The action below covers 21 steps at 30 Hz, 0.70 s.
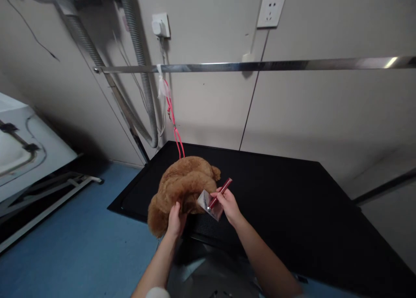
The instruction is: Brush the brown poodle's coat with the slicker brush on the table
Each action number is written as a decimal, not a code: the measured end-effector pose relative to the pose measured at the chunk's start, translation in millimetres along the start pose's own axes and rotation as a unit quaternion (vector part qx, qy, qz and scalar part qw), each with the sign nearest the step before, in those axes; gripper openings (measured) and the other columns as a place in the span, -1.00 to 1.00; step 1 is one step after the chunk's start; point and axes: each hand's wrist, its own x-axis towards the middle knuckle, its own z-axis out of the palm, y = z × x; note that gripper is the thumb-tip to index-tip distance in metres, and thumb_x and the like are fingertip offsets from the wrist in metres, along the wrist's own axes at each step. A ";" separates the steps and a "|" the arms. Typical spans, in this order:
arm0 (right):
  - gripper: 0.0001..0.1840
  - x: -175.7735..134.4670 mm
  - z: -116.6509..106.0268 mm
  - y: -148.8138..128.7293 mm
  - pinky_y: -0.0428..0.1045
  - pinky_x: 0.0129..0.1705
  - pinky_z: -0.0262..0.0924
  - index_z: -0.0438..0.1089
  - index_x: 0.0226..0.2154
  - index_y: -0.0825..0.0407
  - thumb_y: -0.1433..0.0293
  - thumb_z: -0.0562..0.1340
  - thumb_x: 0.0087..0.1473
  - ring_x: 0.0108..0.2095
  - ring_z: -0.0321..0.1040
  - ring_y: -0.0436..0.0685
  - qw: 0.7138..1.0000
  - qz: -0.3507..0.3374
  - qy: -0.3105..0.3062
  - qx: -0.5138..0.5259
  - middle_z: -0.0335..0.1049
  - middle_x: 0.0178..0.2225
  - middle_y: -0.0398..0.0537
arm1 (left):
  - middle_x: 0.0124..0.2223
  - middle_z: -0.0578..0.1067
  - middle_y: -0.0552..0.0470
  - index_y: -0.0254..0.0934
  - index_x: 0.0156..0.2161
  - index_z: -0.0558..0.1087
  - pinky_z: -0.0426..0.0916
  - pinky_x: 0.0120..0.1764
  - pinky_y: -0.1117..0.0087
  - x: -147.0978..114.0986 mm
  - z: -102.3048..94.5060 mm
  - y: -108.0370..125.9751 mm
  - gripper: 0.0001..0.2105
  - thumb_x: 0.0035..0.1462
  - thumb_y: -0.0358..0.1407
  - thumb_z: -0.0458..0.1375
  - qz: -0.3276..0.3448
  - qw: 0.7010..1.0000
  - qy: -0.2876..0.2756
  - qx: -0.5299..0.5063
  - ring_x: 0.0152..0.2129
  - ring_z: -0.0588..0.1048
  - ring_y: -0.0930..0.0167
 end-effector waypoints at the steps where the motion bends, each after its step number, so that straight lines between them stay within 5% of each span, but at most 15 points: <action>1: -0.58 1.6 -0.3 3.4 0.02 -0.36 0.34 0.27 -0.35 0.00 0.12 0.37 -0.18 -0.45 0.45 0.12 1.000 0.010 0.013 0.017 0.52 -0.42 -0.06 | -0.04 0.52 -0.16 -0.29 -0.01 0.45 0.37 -0.02 0.06 6.2 -2.1 5.5 -0.51 0.13 0.03 0.02 0.046 0.997 -0.041 0.052 -0.07 0.48 0.18; 3: -0.58 3.4 -0.6 9.5 0.02 -0.34 0.34 0.26 -0.36 -0.01 0.11 0.37 -0.18 -0.44 0.45 0.10 0.998 -0.003 0.049 0.041 0.53 -0.40 -0.09 | 0.07 0.45 -0.20 -0.30 0.05 0.41 0.27 0.07 0.02 18.4 -2.7 16.6 -0.47 0.19 0.04 -0.08 0.156 0.957 -0.134 0.203 0.03 0.40 0.16; 6: -0.59 8.0 -3.2 12.1 0.04 -0.33 0.34 0.30 -0.38 0.02 0.19 0.42 -0.24 -0.44 0.46 0.13 1.000 -0.006 -0.011 0.011 0.53 -0.40 -0.06 | 0.17 0.33 -0.22 -0.31 0.13 0.35 0.08 0.17 -0.01 33.5 6.5 26.9 -0.46 0.18 0.02 -0.04 0.288 0.800 -0.230 0.473 0.15 0.23 0.14; 8: -0.59 14.4 -7.9 8.5 0.04 -0.32 0.34 0.30 -0.39 0.04 0.18 0.41 -0.23 -0.43 0.45 0.14 1.000 -0.005 -0.023 -0.004 0.52 -0.42 -0.05 | 0.19 0.31 -0.24 -0.32 0.16 0.30 0.00 0.18 -0.05 40.4 16.8 27.4 -0.35 0.07 0.08 0.06 0.327 0.694 -0.232 0.598 0.16 0.20 0.08; 10: -0.61 21.0 -13.8 3.4 0.01 -0.27 0.32 0.27 -0.35 0.02 0.12 0.34 -0.12 -0.36 0.45 0.11 0.997 -0.051 0.059 0.011 0.52 -0.36 -0.07 | 0.18 0.32 -0.25 -0.33 0.19 0.25 -0.06 0.18 -0.07 45.2 26.6 25.3 -0.24 -0.02 0.13 0.12 0.341 0.624 -0.206 0.672 0.14 0.22 0.05; 12: -0.65 23.8 -17.5 1.0 -0.02 -0.24 0.31 0.27 -0.31 0.00 0.11 0.27 -0.04 -0.30 0.44 0.08 0.988 -0.103 0.115 0.016 0.51 -0.28 -0.07 | 0.13 0.37 -0.25 -0.34 0.19 0.25 -0.04 0.17 -0.05 48.6 32.8 23.3 -0.22 -0.05 0.14 0.13 0.347 0.585 -0.189 0.708 0.09 0.27 0.06; 16: -0.65 20.3 -15.4 7.9 0.01 -0.31 0.33 0.31 -0.38 0.03 0.16 0.35 -0.16 -0.42 0.44 0.10 0.998 -0.057 0.004 -0.037 0.51 -0.41 -0.06 | 0.06 0.41 -0.26 -0.33 0.18 0.26 0.02 0.14 0.00 53.4 32.8 23.3 -0.21 -0.09 0.13 0.17 0.352 0.552 -0.214 0.725 0.02 0.32 0.08; 21: -0.64 17.1 -17.3 12.7 0.01 -0.26 0.34 0.26 -0.31 0.01 0.15 0.29 -0.09 -0.35 0.46 0.09 0.985 -0.103 0.136 -0.008 0.51 -0.34 -0.07 | -0.04 0.44 -0.27 -0.33 0.15 0.31 0.02 0.12 0.00 55.1 27.3 23.7 -0.21 -0.10 0.17 0.15 0.343 0.552 -0.220 0.727 -0.06 0.35 0.08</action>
